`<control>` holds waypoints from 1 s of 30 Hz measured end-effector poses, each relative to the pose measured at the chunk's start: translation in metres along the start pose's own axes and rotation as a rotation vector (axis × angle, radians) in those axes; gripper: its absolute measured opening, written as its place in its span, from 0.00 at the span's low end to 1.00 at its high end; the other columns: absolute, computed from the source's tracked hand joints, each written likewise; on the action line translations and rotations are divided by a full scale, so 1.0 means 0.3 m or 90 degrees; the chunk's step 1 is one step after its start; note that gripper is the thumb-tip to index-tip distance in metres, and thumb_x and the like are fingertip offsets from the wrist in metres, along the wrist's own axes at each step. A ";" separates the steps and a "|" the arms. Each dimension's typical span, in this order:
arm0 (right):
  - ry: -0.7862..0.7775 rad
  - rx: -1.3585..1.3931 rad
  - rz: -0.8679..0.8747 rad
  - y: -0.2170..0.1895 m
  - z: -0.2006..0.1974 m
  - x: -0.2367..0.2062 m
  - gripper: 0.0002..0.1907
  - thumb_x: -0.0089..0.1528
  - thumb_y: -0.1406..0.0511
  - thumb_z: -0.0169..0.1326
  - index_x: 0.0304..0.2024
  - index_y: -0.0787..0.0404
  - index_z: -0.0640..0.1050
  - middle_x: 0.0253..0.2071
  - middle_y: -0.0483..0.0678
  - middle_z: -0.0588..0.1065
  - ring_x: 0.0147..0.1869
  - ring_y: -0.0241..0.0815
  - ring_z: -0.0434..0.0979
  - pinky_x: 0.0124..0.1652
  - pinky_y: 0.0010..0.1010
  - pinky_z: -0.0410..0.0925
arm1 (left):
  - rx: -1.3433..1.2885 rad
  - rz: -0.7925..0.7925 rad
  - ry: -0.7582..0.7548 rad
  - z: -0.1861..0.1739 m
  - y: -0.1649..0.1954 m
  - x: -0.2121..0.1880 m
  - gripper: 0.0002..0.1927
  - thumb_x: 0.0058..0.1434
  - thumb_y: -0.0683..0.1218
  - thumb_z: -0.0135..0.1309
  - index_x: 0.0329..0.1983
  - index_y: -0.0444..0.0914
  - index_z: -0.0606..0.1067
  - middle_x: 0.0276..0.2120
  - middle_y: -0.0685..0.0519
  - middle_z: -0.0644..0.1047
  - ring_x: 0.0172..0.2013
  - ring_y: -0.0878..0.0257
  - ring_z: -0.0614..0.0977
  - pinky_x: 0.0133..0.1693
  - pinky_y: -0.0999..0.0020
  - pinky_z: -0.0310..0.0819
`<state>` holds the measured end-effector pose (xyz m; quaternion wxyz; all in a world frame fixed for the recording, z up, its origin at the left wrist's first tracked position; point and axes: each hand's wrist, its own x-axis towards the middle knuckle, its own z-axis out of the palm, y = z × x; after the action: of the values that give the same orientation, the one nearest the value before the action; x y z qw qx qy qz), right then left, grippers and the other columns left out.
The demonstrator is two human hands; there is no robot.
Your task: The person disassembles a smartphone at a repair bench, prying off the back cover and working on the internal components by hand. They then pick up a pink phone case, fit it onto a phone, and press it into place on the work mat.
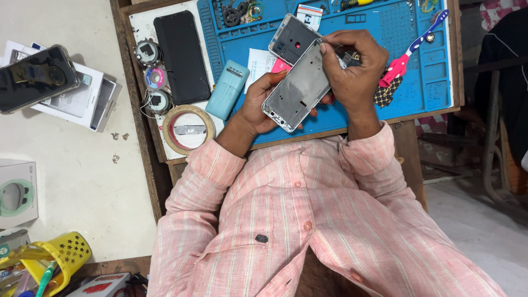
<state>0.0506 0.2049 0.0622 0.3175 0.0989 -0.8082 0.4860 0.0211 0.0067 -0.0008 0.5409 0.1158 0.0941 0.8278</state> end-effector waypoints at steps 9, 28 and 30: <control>-0.006 -0.036 -0.031 0.003 0.005 0.006 0.07 0.65 0.75 0.64 0.39 0.66 0.77 0.41 0.52 0.82 0.45 0.41 0.83 0.47 0.30 0.74 | 0.021 0.005 0.035 -0.040 -0.005 -0.002 0.35 0.75 0.58 0.31 0.73 0.28 0.61 0.58 0.28 0.74 0.50 0.39 0.84 0.39 0.52 0.85; 0.017 -0.167 -0.107 -0.010 0.023 -0.002 0.09 0.62 0.72 0.68 0.36 0.60 0.78 0.39 0.46 0.82 0.45 0.46 0.77 0.56 0.38 0.61 | 0.077 0.023 0.034 -0.064 -0.018 -0.012 0.34 0.76 0.58 0.28 0.70 0.28 0.65 0.56 0.29 0.77 0.47 0.46 0.85 0.37 0.58 0.85; 0.010 -0.154 -0.098 -0.012 0.023 -0.002 0.10 0.62 0.71 0.68 0.35 0.60 0.77 0.38 0.45 0.82 0.44 0.45 0.77 0.56 0.37 0.61 | 0.063 0.015 0.030 -0.062 -0.018 -0.013 0.34 0.75 0.58 0.28 0.70 0.28 0.65 0.56 0.30 0.77 0.46 0.46 0.85 0.38 0.57 0.85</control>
<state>0.0499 0.1972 0.0622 0.3694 0.1176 -0.8486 0.3600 0.0218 0.0048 -0.0203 0.5222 0.1238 0.1461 0.8310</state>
